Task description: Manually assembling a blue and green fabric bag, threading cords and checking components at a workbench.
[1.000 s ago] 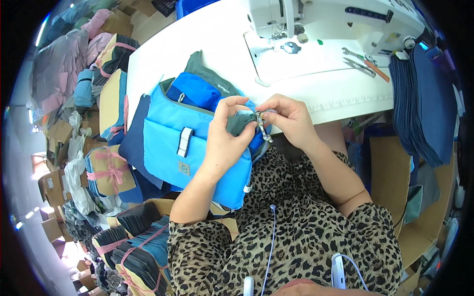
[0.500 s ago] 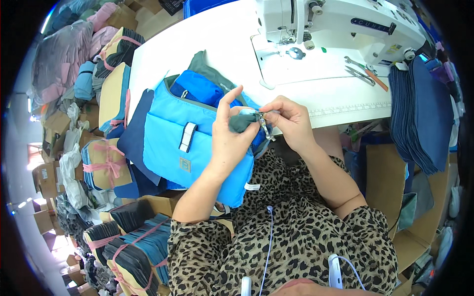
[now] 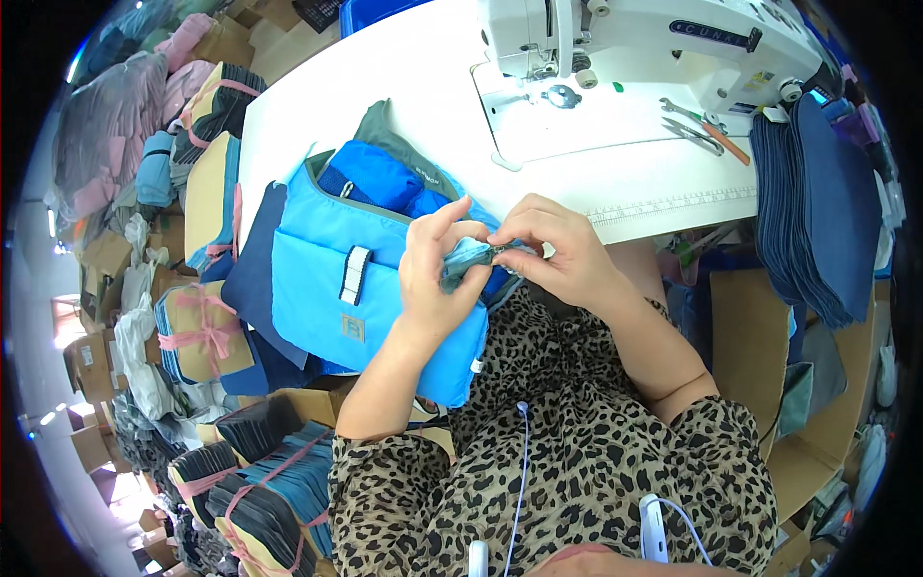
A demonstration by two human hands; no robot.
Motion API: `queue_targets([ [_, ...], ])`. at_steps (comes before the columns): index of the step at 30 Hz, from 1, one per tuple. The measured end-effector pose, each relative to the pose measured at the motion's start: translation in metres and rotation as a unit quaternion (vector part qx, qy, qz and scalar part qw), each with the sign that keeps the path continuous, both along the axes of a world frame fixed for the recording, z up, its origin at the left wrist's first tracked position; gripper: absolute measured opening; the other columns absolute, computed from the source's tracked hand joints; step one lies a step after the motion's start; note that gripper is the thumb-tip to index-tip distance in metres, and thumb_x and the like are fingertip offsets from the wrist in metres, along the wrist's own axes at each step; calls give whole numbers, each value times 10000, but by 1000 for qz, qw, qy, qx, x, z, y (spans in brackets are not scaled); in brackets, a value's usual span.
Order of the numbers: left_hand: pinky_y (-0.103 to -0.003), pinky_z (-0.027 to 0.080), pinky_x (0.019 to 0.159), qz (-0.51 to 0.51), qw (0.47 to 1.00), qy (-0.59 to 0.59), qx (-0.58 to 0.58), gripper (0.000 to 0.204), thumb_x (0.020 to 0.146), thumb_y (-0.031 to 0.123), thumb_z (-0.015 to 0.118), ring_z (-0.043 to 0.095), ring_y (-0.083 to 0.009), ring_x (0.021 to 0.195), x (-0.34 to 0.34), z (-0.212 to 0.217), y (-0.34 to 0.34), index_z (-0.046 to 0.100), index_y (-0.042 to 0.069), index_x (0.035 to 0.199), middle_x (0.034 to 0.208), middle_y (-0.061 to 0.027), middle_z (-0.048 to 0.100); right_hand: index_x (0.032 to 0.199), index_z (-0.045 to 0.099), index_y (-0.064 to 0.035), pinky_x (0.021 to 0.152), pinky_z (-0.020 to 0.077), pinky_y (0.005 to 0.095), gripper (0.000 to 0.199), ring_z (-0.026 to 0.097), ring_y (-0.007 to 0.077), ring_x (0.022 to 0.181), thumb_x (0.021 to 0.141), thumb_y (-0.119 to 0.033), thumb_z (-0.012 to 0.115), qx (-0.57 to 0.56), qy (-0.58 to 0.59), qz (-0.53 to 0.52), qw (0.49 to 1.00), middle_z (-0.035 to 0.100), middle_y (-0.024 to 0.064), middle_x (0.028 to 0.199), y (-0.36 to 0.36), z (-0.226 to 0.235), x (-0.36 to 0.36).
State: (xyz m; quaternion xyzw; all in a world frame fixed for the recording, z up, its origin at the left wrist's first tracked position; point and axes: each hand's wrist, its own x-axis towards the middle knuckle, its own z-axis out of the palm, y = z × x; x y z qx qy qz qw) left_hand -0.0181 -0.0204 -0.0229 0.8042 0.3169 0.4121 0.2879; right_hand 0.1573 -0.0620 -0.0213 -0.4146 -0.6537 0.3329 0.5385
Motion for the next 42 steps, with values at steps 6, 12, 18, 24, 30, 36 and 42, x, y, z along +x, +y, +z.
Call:
queue_targets([
  [6, -340, 395, 829, -70, 995, -37, 63, 618, 579, -82, 664, 530, -229, 830, -2, -5, 4, 450, 29, 1149, 838, -64, 626, 868, 644, -47, 540, 394, 223, 134, 508, 100, 665, 742, -21, 682, 31, 70, -20, 997, 551, 27, 822, -2, -10, -9],
  [12, -361, 387, 873, -82, 987, -117, 71, 538, 611, -84, 663, 567, -209, 811, 4, -11, 4, 452, 32, 1092, 839, -84, 616, 877, 652, -52, 534, 380, 213, 175, 498, 93, 656, 717, 7, 693, 81, 91, -18, 992, 556, 36, 830, 1, -17, -12],
  [18, -350, 416, 853, -79, 992, -56, 82, 537, 644, -93, 652, 587, -199, 799, 1, -9, 6, 429, 27, 1117, 861, -92, 613, 908, 662, -52, 530, 390, 206, 196, 503, 89, 659, 722, 3, 695, 81, 71, -29, 994, 560, 29, 816, 3, -17, -9],
  [24, -281, 462, 745, -75, 995, -49, -45, 573, 654, -100, 655, 613, -195, 830, 3, -3, 5, 414, 36, 1157, 882, -117, 633, 883, 659, -56, 532, 401, 206, 152, 516, 82, 677, 741, -10, 688, 15, 118, -24, 993, 558, 30, 810, 2, -22, -8],
  [30, -280, 453, 755, -62, 994, -62, -65, 608, 642, -122, 656, 606, -173, 830, 2, -9, 4, 398, 45, 1166, 900, -100, 631, 859, 626, -48, 552, 386, 208, 141, 477, 85, 655, 736, -5, 682, 9, 122, -42, 992, 526, 25, 812, 1, -22, -14],
  [36, -287, 456, 766, -96, 981, -148, -85, 564, 660, -156, 631, 584, -178, 837, 7, -18, 4, 374, 55, 1115, 908, -107, 595, 848, 618, -58, 602, 363, 209, 161, 459, 89, 711, 719, -5, 699, 10, 158, -42, 986, 509, 19, 849, -1, -28, -18],
  [42, -255, 485, 724, -53, 973, -127, -185, 470, 706, -135, 634, 597, -154, 832, 9, -3, 7, 394, 43, 1069, 908, -115, 593, 880, 633, -34, 635, 394, 210, 148, 494, 80, 754, 747, 0, 686, -7, 157, -33, 987, 538, 25, 884, 2, -31, -11],
])
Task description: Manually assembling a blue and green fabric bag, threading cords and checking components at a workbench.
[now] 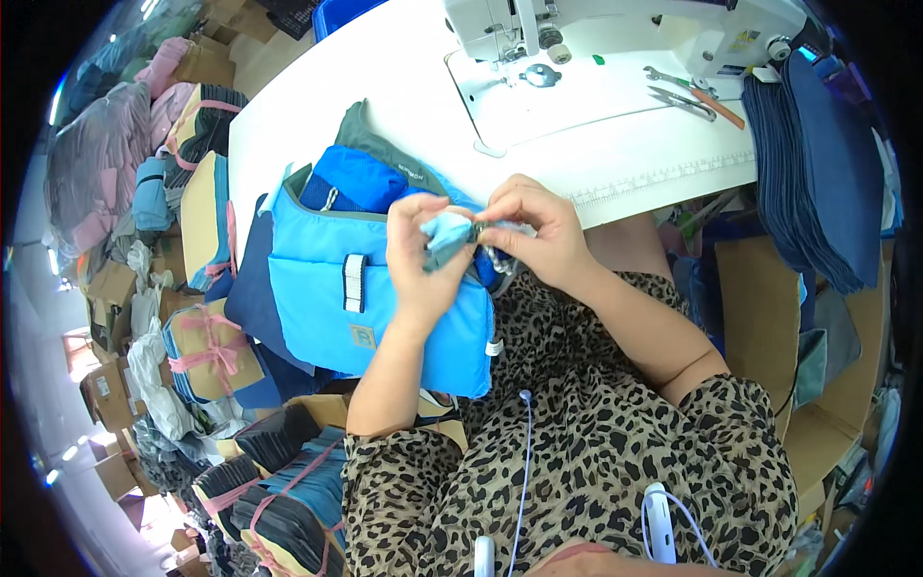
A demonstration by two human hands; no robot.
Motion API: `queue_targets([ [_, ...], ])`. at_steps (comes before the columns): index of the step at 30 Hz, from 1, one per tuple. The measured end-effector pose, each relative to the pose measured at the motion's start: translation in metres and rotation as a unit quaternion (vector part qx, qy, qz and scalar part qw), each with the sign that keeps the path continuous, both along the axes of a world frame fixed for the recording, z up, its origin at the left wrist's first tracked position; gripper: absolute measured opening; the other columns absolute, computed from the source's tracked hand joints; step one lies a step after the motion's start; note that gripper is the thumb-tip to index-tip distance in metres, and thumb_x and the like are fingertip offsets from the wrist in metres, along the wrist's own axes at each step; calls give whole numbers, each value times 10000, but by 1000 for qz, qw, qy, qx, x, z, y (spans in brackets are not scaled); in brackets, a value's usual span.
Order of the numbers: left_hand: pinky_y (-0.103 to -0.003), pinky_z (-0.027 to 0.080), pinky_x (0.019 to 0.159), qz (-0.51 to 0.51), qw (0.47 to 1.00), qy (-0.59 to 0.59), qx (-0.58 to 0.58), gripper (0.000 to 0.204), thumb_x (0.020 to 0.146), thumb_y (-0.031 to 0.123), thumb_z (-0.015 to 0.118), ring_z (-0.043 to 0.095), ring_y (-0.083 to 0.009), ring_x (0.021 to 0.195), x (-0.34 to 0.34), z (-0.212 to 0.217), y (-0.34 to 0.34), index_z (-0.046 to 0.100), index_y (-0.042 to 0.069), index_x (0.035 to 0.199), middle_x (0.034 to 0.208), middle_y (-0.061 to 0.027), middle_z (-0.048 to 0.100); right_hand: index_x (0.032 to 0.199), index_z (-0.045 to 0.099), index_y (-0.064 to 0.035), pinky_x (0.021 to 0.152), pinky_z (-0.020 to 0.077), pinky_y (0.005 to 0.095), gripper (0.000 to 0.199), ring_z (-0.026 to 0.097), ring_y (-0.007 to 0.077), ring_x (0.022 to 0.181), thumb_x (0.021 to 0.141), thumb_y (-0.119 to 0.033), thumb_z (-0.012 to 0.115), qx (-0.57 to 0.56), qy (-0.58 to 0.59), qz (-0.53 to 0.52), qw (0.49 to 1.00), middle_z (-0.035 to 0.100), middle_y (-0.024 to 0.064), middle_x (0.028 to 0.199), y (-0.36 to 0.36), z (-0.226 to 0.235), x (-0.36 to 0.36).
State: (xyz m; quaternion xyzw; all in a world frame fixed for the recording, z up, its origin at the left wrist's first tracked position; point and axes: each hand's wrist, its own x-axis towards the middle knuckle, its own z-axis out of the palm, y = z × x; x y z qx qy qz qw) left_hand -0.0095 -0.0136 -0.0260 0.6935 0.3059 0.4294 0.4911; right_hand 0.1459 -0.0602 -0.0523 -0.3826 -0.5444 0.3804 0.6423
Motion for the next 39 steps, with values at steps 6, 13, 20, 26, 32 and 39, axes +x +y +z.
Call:
queue_targets([
  [6, -216, 479, 661, -5, 991, -10, -136, 421, 712, -117, 657, 595, -111, 790, 3, 10, 9, 445, 40, 1040, 861, -67, 608, 935, 670, -55, 565, 389, 171, 144, 500, 20, 645, 791, -63, 670, -94, 39, 14, 995, 606, -16, 806, 3, -4, 2],
  [13, -202, 461, 636, -10, 990, 0, -143, 414, 719, -120, 640, 582, -88, 778, 4, 12, 9, 470, 43, 1060, 863, -49, 609, 923, 633, 8, 687, 451, 202, 103, 554, 61, 766, 824, -12, 611, -134, 85, 42, 987, 613, 24, 842, 5, -4, 3],
  [20, -197, 459, 646, -26, 988, 27, -151, 439, 732, -128, 602, 572, -77, 779, 1, 15, 10, 498, 42, 1124, 863, -30, 610, 920, 635, -4, 672, 466, 195, 98, 568, 52, 749, 831, -41, 620, -140, 96, 40, 985, 633, 19, 816, 6, -6, 3],
  [26, -201, 465, 670, -22, 985, 30, -170, 426, 733, -124, 608, 574, -73, 789, 2, 15, 10, 529, 49, 1114, 888, -34, 617, 909, 627, -11, 651, 452, 184, 80, 551, 37, 731, 837, -45, 613, -144, 78, 19, 986, 619, 6, 808, 5, -7, 1],
  [32, -197, 467, 675, -4, 990, 85, -112, 306, 743, -99, 625, 581, -72, 799, 2, 11, 11, 590, 32, 1017, 882, -19, 622, 933, 588, -8, 629, 408, 172, 93, 506, 27, 719, 840, -18, 592, -159, 68, 5, 985, 579, -11, 816, 5, -10, -3],
  [39, -196, 464, 670, -16, 983, 87, -160, 293, 746, -91, 626, 573, -71, 771, -2, 15, 13, 602, 31, 1010, 860, -26, 630, 894, 605, -3, 634, 414, 180, 75, 516, 41, 717, 820, -5, 610, -171, 67, 91, 979, 571, -9, 807, 9, -14, 8],
])
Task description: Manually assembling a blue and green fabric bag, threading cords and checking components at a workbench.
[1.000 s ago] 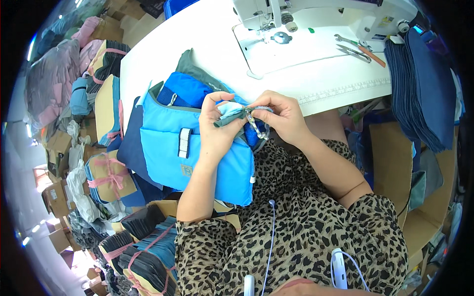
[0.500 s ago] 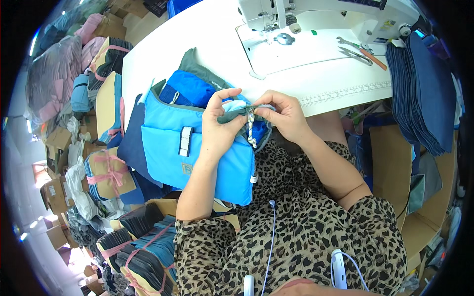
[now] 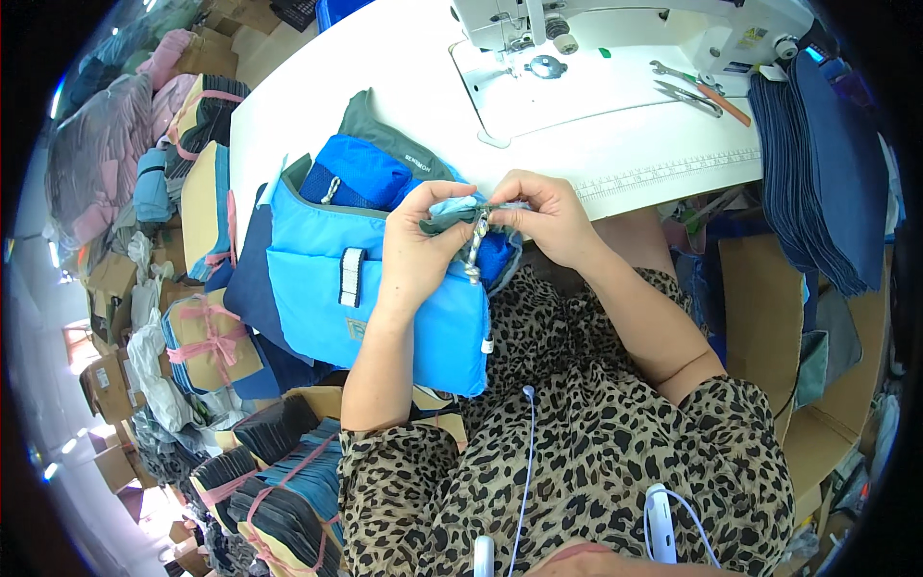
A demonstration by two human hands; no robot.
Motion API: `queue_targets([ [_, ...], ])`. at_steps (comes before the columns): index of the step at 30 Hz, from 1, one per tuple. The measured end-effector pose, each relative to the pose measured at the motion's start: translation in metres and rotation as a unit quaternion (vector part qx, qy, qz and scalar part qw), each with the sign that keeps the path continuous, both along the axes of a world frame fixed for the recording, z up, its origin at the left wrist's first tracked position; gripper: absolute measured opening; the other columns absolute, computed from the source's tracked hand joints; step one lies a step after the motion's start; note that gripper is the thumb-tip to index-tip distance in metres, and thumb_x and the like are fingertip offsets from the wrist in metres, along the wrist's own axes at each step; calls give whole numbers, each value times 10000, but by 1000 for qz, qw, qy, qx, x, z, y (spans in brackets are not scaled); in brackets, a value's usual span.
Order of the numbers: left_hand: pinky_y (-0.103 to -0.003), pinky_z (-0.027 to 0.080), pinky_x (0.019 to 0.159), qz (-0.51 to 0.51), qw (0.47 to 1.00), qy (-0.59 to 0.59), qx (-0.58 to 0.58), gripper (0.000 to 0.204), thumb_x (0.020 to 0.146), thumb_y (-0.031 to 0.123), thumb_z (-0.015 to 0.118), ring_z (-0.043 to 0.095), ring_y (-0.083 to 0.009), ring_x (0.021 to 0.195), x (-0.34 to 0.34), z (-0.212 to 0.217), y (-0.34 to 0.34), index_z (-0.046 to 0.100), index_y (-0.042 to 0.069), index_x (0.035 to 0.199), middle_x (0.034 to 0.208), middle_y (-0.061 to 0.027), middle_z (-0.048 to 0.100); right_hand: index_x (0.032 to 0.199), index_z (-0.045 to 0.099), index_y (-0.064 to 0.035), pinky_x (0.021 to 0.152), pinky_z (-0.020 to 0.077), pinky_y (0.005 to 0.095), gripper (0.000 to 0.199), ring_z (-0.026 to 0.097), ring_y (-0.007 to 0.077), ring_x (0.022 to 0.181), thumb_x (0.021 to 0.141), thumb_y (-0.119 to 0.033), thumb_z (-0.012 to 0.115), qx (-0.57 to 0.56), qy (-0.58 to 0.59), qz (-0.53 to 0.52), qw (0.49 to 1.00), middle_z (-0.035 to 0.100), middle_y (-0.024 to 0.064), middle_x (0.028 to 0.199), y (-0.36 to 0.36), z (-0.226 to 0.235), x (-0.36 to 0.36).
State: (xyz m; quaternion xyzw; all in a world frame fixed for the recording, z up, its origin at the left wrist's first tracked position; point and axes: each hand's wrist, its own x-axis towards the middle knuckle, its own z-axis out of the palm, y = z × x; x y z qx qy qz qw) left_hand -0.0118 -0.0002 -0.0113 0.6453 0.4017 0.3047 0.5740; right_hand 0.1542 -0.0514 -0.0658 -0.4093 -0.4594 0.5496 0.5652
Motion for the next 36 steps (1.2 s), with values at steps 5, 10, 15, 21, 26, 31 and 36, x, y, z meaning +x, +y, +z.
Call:
queue_targets([
  [5, -195, 457, 661, 1, 999, 24, 36, 276, 744, -97, 615, 569, -70, 763, 1, -4, 1, 603, 24, 991, 855, -29, 631, 864, 619, -10, 640, 447, 196, 60, 554, 47, 719, 809, -31, 630, 19, -10, -80, 997, 626, 17, 784, -1, -3, -10],
  [10, -199, 451, 643, 19, 1000, 14, 7, 189, 752, -86, 608, 559, -61, 754, 4, -3, -2, 598, 13, 913, 841, -20, 629, 862, 601, -9, 669, 440, 197, 46, 542, 49, 749, 817, -17, 611, 9, -6, -78, 997, 604, 10, 804, -2, 2, -11],
  [15, -196, 447, 635, 20, 998, 42, 37, 162, 762, -82, 603, 555, -57, 747, 6, -3, -3, 602, 15, 893, 825, -16, 626, 864, 588, -10, 695, 433, 195, 39, 532, 47, 770, 828, -13, 600, 10, -22, -95, 995, 589, -2, 818, -4, 3, -14],
  [21, -208, 457, 662, 7, 1000, 27, 5, 186, 753, -84, 601, 563, -70, 771, 4, 3, -2, 608, 19, 908, 829, -25, 630, 886, 608, -18, 640, 451, 204, 83, 546, 52, 727, 808, -30, 634, 0, 26, -49, 998, 609, 14, 802, -1, 1, -8],
  [26, -222, 471, 706, 12, 1000, -9, 25, 280, 731, -84, 617, 581, -93, 822, 4, -4, 1, 583, 28, 986, 877, -44, 630, 1010, 597, -88, 615, 447, 222, 296, 511, 98, 763, 735, -32, 692, 228, -139, -187, 946, 497, 27, 907, -6, -6, -13],
  [31, -230, 475, 724, 8, 999, 23, 43, 333, 723, -89, 612, 587, -105, 842, 4, -4, 1, 557, 34, 1027, 911, -57, 625, 942, 638, -133, 617, 469, 244, 288, 535, 163, 759, 695, 8, 683, 308, -327, -151, 881, 484, 45, 910, -6, -1, -8],
  [36, -226, 471, 720, 11, 996, 31, 79, 339, 720, -87, 604, 591, -103, 828, 11, 3, -5, 557, 33, 1034, 890, -57, 631, 897, 635, -93, 612, 490, 268, 216, 590, 179, 744, 703, -11, 682, 301, -220, -226, 900, 568, 55, 850, -2, -2, -10],
])
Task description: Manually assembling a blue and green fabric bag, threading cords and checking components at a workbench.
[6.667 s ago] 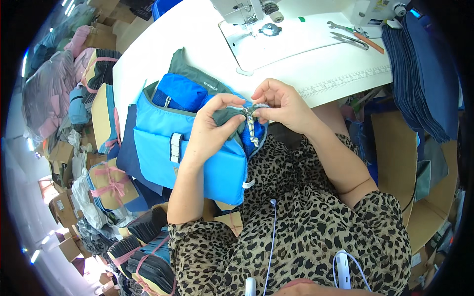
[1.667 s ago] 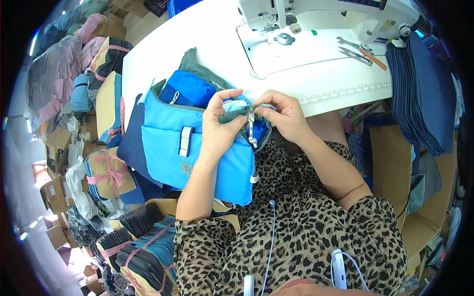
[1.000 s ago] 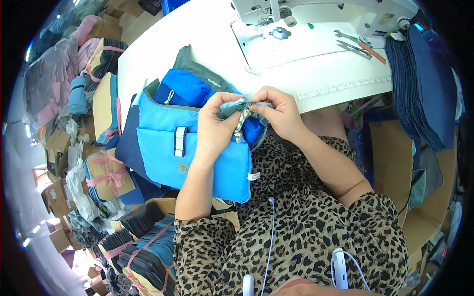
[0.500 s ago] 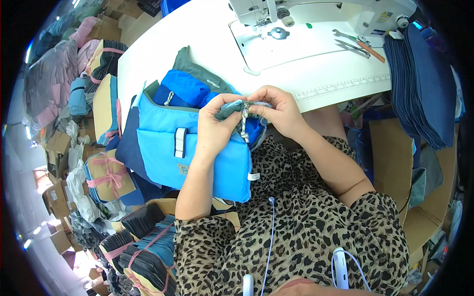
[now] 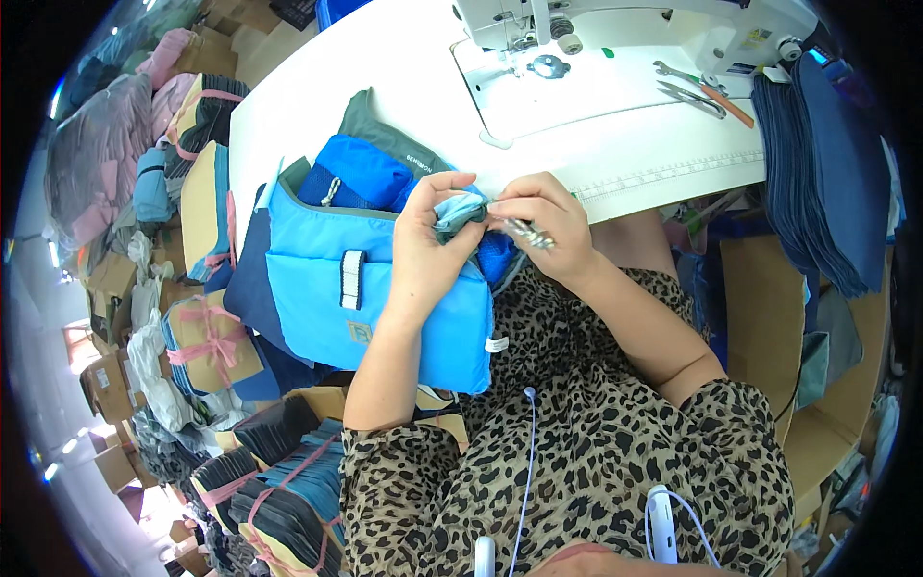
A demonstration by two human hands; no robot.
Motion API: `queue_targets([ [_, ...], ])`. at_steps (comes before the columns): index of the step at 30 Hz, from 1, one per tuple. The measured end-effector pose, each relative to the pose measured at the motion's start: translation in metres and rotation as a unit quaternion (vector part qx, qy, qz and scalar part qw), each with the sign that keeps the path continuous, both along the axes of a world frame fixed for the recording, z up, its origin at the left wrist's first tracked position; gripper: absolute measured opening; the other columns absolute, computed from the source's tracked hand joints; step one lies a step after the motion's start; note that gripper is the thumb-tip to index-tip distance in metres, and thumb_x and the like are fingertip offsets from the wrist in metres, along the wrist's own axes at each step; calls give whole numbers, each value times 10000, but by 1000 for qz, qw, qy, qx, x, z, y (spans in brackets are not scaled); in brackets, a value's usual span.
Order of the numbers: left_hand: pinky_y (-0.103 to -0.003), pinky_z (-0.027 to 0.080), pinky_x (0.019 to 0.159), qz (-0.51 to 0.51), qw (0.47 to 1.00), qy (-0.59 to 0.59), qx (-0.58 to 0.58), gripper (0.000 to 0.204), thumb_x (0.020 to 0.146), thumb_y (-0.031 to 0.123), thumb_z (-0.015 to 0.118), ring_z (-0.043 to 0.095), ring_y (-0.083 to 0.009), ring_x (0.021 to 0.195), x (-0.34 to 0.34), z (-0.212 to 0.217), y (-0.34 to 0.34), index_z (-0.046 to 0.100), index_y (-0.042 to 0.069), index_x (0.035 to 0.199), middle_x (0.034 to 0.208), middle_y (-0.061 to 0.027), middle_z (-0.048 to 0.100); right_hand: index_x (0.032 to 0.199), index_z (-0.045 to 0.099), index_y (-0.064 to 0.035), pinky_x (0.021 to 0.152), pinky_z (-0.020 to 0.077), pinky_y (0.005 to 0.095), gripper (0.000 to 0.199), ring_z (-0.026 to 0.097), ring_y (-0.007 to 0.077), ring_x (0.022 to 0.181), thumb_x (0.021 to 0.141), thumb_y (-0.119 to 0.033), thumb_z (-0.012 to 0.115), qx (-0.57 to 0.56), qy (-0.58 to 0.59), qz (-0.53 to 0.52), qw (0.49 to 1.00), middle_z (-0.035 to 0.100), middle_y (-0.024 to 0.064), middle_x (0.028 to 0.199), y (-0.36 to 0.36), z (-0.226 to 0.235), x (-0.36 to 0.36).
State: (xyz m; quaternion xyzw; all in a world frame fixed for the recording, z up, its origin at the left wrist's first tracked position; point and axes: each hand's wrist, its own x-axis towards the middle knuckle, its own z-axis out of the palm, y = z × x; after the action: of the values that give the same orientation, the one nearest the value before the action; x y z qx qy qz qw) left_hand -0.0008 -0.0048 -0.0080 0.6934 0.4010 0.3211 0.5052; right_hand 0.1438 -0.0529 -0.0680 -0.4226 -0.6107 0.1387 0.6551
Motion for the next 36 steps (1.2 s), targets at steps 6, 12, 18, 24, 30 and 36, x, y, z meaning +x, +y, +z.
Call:
queue_targets([
  [6, -216, 468, 712, -2, 999, 14, 38, 343, 722, -91, 616, 585, -93, 813, -4, -8, -4, 549, 29, 1037, 892, -39, 619, 884, 586, -57, 551, 490, 273, 214, 618, 216, 689, 703, -1, 685, 27, -29, -20, 999, 627, 96, 872, -1, -3, 0],
  [12, -208, 474, 717, -2, 1000, -16, 4, 324, 715, -114, 641, 578, -88, 824, -3, -10, -5, 538, 22, 990, 911, -30, 598, 877, 549, -48, 572, 505, 292, 226, 639, 246, 723, 701, 38, 663, 39, -4, -12, 999, 641, 113, 888, 1, -12, -6],
  [18, -216, 464, 721, 19, 997, -53, -51, 338, 695, -101, 641, 584, -98, 837, -6, -10, -4, 545, 34, 989, 922, -33, 598, 898, 546, -43, 654, 519, 312, 226, 643, 261, 781, 712, 57, 626, 14, -11, 44, 999, 641, 117, 910, 3, -3, 2],
  [24, -227, 468, 725, 5, 999, 2, 36, 348, 694, -75, 643, 590, -95, 825, -5, -6, -5, 556, 41, 1010, 895, -45, 626, 916, 573, -59, 651, 520, 310, 274, 639, 244, 782, 684, 81, 619, -9, -36, 53, 998, 639, 97, 902, 0, 8, 9],
  [30, -225, 468, 721, -3, 1000, 14, 5, 302, 688, -62, 656, 595, -91, 808, -10, -13, -1, 583, 34, 966, 870, -45, 641, 871, 592, -57, 625, 519, 297, 266, 633, 220, 760, 653, 91, 628, -9, -33, 41, 999, 635, 78, 879, 1, 9, 9],
  [36, -207, 473, 706, 1, 999, -34, -42, 289, 702, -98, 647, 594, -85, 816, -4, -7, 0, 588, 20, 959, 879, -39, 639, 864, 603, -46, 619, 508, 274, 200, 633, 208, 771, 699, 23, 692, -13, 17, 27, 999, 631, 91, 863, 0, 4, 2],
])
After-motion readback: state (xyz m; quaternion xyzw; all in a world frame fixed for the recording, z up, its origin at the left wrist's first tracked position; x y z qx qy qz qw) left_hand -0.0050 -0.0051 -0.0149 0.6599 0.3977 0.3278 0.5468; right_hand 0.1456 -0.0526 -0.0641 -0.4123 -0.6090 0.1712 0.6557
